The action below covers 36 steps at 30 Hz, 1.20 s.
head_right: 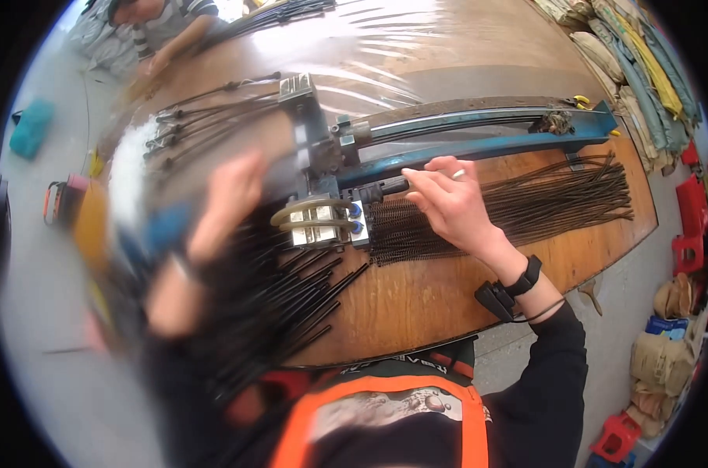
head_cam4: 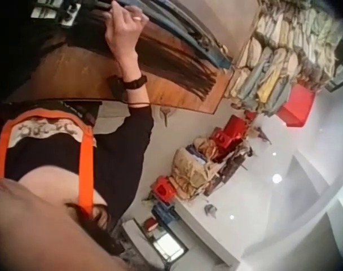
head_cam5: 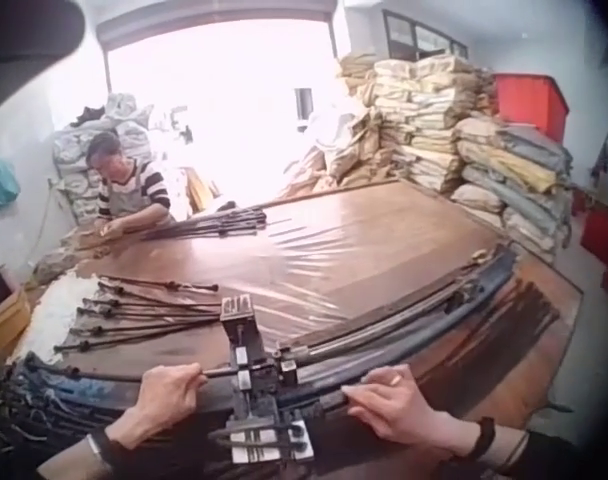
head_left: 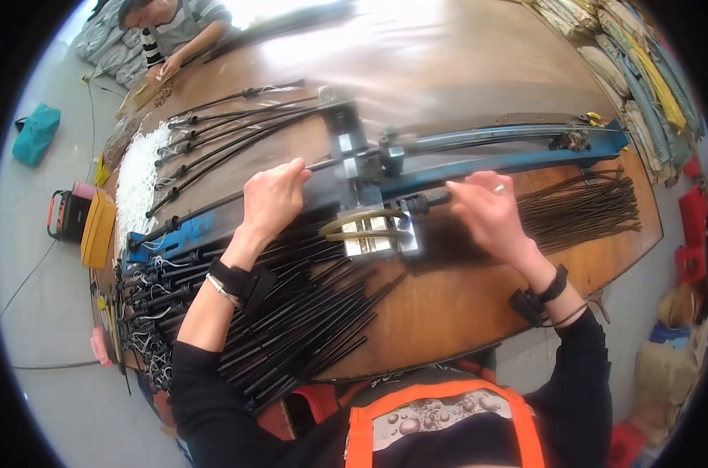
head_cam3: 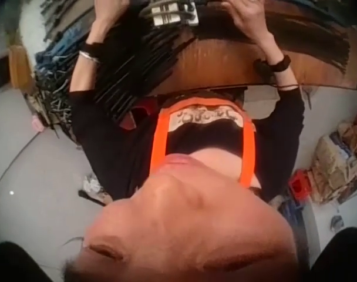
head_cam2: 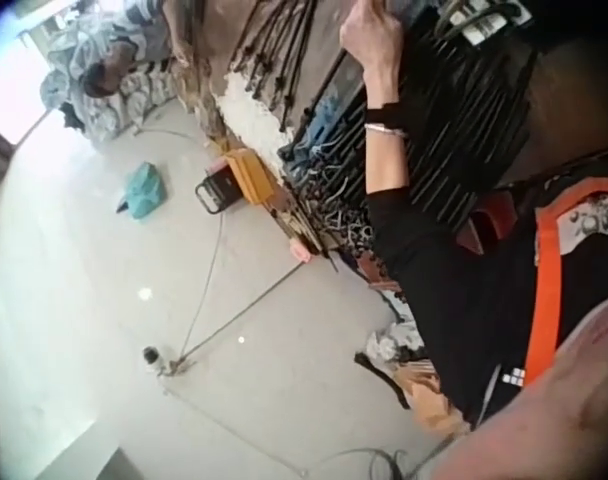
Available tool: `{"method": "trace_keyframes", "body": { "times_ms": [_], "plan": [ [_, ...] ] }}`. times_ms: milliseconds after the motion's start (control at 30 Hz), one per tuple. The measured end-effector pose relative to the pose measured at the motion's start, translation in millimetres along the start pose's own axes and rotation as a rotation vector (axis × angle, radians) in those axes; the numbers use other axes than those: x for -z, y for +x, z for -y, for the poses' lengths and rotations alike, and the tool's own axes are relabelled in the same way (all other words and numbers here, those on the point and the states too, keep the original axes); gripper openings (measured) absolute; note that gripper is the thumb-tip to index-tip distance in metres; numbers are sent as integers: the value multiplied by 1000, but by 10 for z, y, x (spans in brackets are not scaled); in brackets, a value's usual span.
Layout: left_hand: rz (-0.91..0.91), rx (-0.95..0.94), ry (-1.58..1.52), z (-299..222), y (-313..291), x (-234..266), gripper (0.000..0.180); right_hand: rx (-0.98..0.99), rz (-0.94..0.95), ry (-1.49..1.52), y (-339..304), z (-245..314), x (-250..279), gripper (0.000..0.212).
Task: The person feeds a long spring into a machine, inserts a black rod, and slides a metal carriage to attach the spring. They then remove the finished rod and place it onto a growing pile on the table.
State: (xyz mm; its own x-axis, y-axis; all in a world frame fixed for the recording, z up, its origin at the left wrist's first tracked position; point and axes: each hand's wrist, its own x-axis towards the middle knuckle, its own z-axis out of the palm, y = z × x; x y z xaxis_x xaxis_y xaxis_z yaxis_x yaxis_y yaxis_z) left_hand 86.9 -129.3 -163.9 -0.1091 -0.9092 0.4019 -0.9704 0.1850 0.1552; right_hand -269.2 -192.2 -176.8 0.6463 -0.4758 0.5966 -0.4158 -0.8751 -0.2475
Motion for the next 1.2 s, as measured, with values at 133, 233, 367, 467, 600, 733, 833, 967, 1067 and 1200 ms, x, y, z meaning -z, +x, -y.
{"method": "trace_keyframes", "body": {
  "times_ms": [133, 233, 367, 467, 600, 733, 833, 967, 1067, 1200],
  "plan": [
    [-9, 27, 19, -61, -53, 38, 18, -26, 77, 135, -27, 56, -92, 32],
    [-38, -22, 2, -102, -121, 17, 18, -88, 170, 268, -50, 46, -173, 26],
    [-85, -59, 71, -52, -97, -26, 17, -245, 183, 530, -15, -6, -266, 22],
    [-122, -139, 72, -13, 12, -90, 12, -463, 174, 649, -77, 131, -231, 15],
    [-138, -221, 193, 444, 126, 162, 8, -25, 205, 12, -372, 309, -147, 17],
    [-152, -347, 188, 1135, -94, 119, 13, 123, 337, -25, -556, 625, -377, 24],
    [-287, -135, 486, 1083, -347, 98, 15, 166, 436, -88, -583, 655, -424, 28],
    [1, 85, 402, 363, -1254, 513, 19, 80, 462, 102, -514, 596, -309, 31],
    [243, 223, 334, 7, -1907, 637, 19, 95, 469, 82, -412, 721, -366, 33],
    [253, 171, 380, -31, -1997, 541, 17, 59, 484, 142, -428, 601, -332, 32]
  ]
}}
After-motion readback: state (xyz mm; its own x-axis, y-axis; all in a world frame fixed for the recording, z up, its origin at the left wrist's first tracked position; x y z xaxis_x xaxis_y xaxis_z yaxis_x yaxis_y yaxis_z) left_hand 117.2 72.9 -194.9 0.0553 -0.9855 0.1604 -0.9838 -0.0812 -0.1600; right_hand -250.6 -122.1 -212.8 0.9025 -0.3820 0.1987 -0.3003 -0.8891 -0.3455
